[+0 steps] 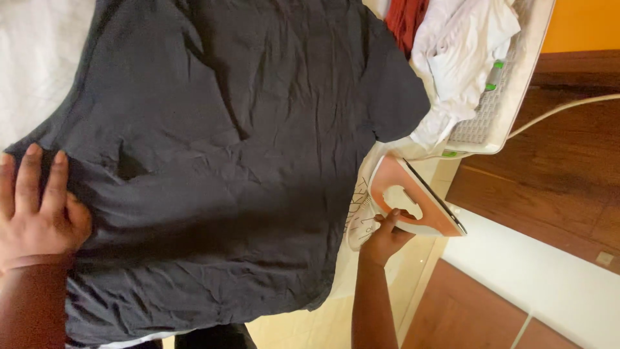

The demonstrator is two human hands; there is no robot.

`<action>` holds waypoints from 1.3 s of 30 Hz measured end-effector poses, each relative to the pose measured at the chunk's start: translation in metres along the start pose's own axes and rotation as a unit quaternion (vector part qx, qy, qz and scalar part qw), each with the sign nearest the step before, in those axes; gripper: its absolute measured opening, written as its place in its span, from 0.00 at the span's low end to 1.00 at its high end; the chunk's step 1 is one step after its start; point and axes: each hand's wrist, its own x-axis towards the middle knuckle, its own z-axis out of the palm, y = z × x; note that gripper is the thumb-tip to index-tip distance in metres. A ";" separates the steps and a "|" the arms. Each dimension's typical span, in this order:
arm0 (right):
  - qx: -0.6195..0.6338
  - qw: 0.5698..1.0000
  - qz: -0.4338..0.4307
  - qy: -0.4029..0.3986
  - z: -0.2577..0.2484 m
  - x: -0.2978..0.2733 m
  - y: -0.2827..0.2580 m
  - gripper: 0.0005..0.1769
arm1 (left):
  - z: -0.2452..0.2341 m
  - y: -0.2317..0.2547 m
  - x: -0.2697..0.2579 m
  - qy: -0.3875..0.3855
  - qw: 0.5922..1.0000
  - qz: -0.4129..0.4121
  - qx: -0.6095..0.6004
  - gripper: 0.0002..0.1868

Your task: Ironing a black t-shirt on a bed.

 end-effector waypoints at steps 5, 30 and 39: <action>-0.018 1.000 -0.017 -0.013 -0.007 -0.001 -0.003 0.17 | -0.054 0.018 0.041 0.054 0.984 0.002 -0.168 0.26; -0.073 0.996 0.017 0.048 -0.005 0.037 -0.002 0.20 | -0.014 0.009 0.004 0.007 0.999 -0.028 -0.015 0.22; -0.069 0.982 0.176 -0.001 -0.014 0.040 -0.017 0.26 | -0.075 0.020 0.051 0.005 0.996 -0.029 0.084 0.23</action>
